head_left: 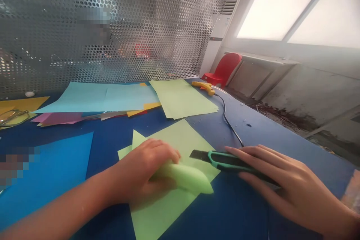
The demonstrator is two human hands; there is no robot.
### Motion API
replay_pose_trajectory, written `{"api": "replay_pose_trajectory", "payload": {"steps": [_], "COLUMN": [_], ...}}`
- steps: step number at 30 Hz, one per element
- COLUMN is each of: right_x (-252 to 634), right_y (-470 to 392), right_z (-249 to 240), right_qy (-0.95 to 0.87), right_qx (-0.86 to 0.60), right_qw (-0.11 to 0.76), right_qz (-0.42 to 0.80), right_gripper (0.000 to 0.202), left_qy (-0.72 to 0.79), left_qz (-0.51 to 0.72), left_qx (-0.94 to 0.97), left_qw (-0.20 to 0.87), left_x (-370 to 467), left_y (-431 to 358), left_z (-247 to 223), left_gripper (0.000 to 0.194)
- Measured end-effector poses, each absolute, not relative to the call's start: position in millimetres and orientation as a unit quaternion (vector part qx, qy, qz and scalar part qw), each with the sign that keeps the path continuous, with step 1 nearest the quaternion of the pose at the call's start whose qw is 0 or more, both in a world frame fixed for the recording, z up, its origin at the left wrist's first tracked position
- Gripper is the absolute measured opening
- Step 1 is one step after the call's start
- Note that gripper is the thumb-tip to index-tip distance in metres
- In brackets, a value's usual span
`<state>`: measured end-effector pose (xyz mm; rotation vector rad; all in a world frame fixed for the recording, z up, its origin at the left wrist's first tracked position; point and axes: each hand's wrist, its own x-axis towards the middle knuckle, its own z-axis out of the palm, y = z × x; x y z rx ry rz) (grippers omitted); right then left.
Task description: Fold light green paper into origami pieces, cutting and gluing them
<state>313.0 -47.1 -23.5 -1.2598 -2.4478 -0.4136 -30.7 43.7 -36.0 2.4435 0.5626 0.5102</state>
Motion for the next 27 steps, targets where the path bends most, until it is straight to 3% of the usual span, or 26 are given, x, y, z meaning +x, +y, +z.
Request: {"api": "replay_pose_trajectory", "payload": {"steps": [4,10,19,24,27], "right_x": [303,302,284,281,280], "right_y": [-48,-49,-41,-39,-40], "right_z": [-21,-16,-18,-16,-16], "right_qy": [-0.884,-0.889,-0.907,-0.911,-0.914], "right_qx": [-0.419,-0.408,-0.393,-0.379,-0.378], "right_qw": [0.137,0.120,0.123,0.128,0.111], "right_qz": [-0.156,-0.170,-0.085,-0.101,-0.101], "right_gripper": [0.041,0.038,0.039,0.037,0.037], "left_qy": [0.239,0.226,0.265,0.232,0.235], "left_qz": [0.204,0.233,0.257,0.233,0.202], "left_qx": [0.904,0.901,0.898,0.912,0.916], "left_qw": [0.290,0.289,0.241,0.245,0.254], "left_x": [-32,-29,-27,-25,-26], "left_y": [42,44,43,44,47], "left_z": [-37,-43,-53,-53,-53], "left_gripper": [0.010,0.025,0.010,0.055,0.053]}}
